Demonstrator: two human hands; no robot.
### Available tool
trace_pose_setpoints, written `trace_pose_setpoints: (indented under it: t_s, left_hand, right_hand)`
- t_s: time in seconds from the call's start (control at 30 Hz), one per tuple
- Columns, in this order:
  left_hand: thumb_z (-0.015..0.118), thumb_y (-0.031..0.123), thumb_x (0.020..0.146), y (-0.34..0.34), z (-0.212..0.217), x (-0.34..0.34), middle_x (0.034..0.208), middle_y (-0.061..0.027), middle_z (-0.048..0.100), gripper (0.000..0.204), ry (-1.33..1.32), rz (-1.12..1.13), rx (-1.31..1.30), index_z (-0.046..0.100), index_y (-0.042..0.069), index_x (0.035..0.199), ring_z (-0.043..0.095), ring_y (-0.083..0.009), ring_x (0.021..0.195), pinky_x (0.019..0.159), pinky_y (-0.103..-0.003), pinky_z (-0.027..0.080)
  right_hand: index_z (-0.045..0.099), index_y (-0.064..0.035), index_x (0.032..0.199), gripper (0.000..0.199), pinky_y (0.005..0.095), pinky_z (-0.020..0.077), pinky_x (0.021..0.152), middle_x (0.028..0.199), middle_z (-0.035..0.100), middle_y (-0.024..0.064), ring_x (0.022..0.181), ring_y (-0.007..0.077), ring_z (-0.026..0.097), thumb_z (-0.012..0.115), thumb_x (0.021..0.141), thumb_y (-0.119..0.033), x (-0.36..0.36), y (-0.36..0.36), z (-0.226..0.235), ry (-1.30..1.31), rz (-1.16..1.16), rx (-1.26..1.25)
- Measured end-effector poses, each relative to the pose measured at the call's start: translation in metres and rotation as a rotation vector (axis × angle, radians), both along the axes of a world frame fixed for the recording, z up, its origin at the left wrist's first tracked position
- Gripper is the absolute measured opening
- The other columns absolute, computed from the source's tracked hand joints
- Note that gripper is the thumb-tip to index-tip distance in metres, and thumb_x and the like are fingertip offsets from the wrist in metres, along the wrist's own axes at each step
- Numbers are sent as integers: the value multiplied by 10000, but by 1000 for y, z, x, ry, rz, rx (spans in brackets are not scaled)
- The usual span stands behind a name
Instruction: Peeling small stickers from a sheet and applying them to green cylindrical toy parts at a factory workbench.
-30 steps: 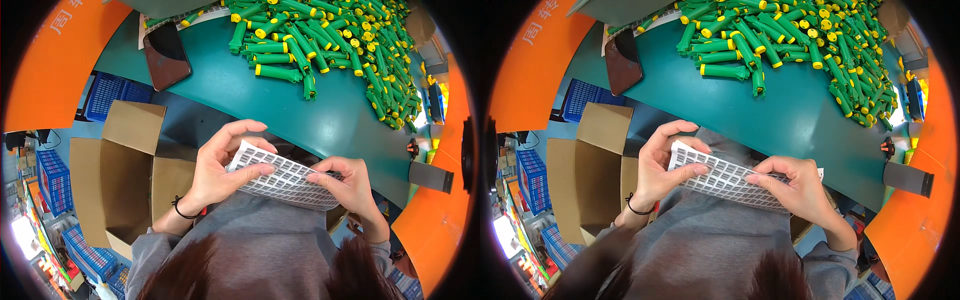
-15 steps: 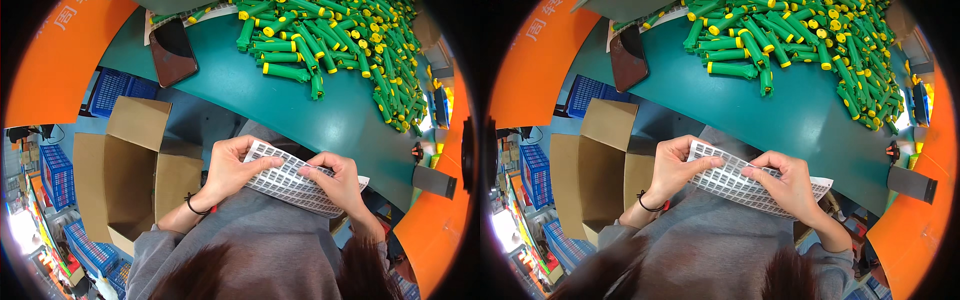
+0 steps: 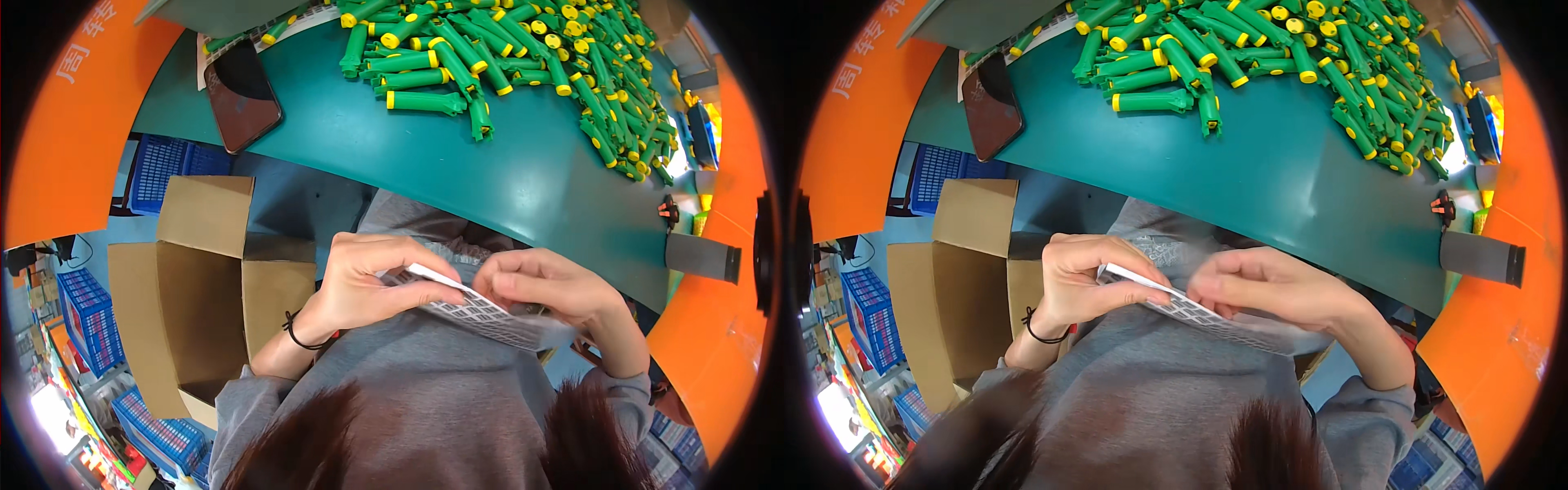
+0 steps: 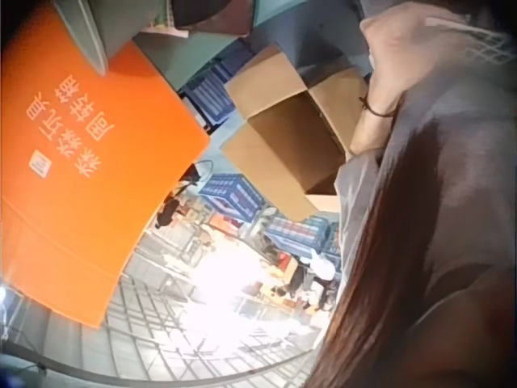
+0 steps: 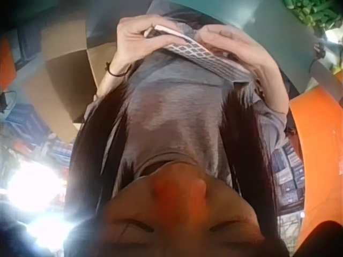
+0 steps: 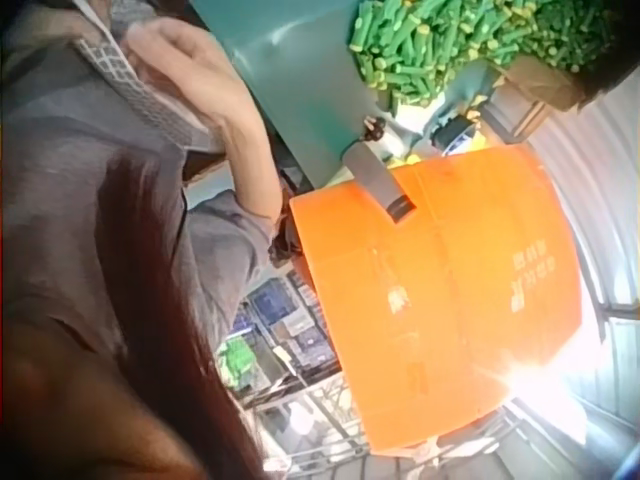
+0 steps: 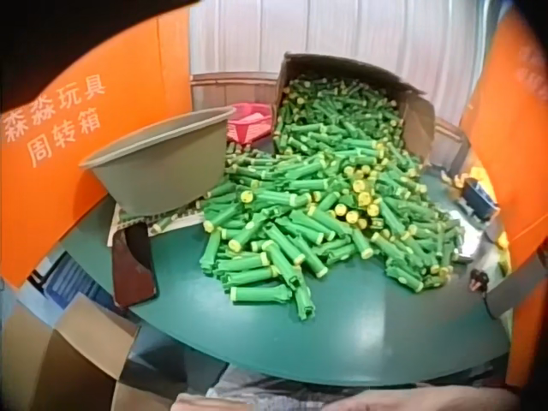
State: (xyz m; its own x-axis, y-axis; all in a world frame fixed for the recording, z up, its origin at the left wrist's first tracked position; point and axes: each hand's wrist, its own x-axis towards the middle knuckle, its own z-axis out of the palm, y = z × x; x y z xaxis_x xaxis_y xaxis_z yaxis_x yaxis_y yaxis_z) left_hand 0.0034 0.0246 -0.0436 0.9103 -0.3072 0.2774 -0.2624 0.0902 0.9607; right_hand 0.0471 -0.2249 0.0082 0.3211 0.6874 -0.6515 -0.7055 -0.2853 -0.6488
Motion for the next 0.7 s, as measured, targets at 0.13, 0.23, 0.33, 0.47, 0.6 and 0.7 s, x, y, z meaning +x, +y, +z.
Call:
trace_pose_setpoints:
  t_s: [0.13, 0.23, 0.33, 0.47, 0.6, 0.7]
  left_hand:
    - [863, 5, 665, -10, 23, 2, 824, -92, 724, 443, 151, 85, 20, 640, -11, 1047, 695, -123, 776, 692, -240, 542]
    - [867, -13, 656, -7, 25, -6, 834, -86, 716, 615, 179, 95, -6, 542, -3, 1178, 683, -115, 796, 732, -242, 524]
    - [873, -35, 640, -3, 28, -8, 834, -94, 709, 661, 39, 40, -5, 502, 7, 1184, 670, -112, 790, 765, -241, 495]
    - [849, 36, 705, -9, 19, -2, 1055, -110, 676, 579, 13, -3, -262, 540, 22, 1194, 644, -151, 1003, 867, -268, 501]
    - [883, 100, 654, -4, 17, -12, 987, -100, 591, 484, -289, 581, 102, 551, 36, 1001, 576, -130, 852, 736, -258, 474]
    - [821, 98, 748, -12, 31, -34, 805, -51, 585, 294, -52, 284, -58, 542, 33, 818, 552, -68, 630, 546, -203, 447]
  right_hand:
    - [594, -38, 992, 277, 218, 472, 754, 956, 607, 4, 882, 64, 571, 591, 971, -315, -5, 6, -1, 114, -49, 155]
    - [608, -61, 1057, 268, 194, 463, 733, 968, 599, -9, 838, 50, 548, 621, 959, -310, -17, 18, 8, 147, -235, 42]
    - [536, -37, 1183, 454, 226, 498, 782, 1061, 601, 24, 970, 88, 586, 639, 928, -398, -23, 8, -5, 223, -138, 209]
    - [524, -42, 1163, 380, 250, 494, 807, 1076, 615, 53, 937, 101, 598, 640, 938, -325, -35, 16, -11, 120, -128, 402]
    - [574, -56, 1008, 133, 192, 432, 666, 930, 591, -6, 774, 31, 530, 577, 987, -187, -45, 41, -6, -82, -569, 429]
    - [571, -36, 951, 93, 192, 401, 676, 901, 571, -14, 793, 17, 498, 547, 994, -115, -51, 58, -21, -785, -629, 333]
